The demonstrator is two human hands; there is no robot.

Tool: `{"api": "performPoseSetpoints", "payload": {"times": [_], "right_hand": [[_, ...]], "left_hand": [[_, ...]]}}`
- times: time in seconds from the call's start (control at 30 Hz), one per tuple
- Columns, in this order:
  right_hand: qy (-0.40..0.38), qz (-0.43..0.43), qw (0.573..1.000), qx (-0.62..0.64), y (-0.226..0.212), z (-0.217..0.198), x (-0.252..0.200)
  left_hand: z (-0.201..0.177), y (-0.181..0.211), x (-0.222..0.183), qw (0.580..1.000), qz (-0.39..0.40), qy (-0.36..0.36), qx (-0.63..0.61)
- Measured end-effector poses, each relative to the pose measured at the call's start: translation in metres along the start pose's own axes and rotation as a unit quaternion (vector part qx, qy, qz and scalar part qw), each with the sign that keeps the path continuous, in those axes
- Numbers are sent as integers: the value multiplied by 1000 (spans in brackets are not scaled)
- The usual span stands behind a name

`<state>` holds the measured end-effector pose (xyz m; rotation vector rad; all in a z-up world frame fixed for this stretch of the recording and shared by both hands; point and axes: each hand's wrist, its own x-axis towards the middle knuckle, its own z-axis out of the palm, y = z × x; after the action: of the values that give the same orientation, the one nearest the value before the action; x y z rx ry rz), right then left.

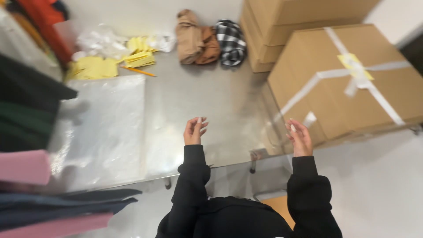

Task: Packing clothes into cardboard boxes and sealing them with ribbons and stickers

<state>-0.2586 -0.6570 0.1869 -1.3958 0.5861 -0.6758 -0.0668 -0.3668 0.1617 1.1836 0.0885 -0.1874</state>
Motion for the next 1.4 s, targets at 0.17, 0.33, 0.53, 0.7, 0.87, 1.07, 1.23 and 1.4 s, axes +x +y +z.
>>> {"api": "performPoseSetpoints", "payload": {"times": [0.17, 0.33, 0.53, 0.7, 0.87, 1.07, 1.23, 1.4], "right_hand": [[83, 47, 990, 104, -21, -75, -13], [83, 179, 928, 317, -35, -126, -12], [65, 243, 898, 361, -38, -145, -11], [35, 269, 898, 347, -32, -157, -1], [8, 280, 897, 342, -48, -161, -3], [5, 298, 872, 389, -41, -176, 12], [9, 319, 864, 391, -41, -184, 20], [-10, 298, 881, 367, -68, -175, 18]], "left_hand": [[85, -32, -45, 995, -46, -86, 20], [147, -63, -81, 986, -74, -145, 29], [190, -111, -97, 975, -106, -191, 36], [223, -131, -100, 949, -158, -267, 59], [266, -146, -105, 920, -205, -327, 67], [308, -176, -88, 910, -263, -319, 28], [340, -140, -88, 904, -313, -292, 6], [377, -59, -91, 901, -306, -294, 88]]}}
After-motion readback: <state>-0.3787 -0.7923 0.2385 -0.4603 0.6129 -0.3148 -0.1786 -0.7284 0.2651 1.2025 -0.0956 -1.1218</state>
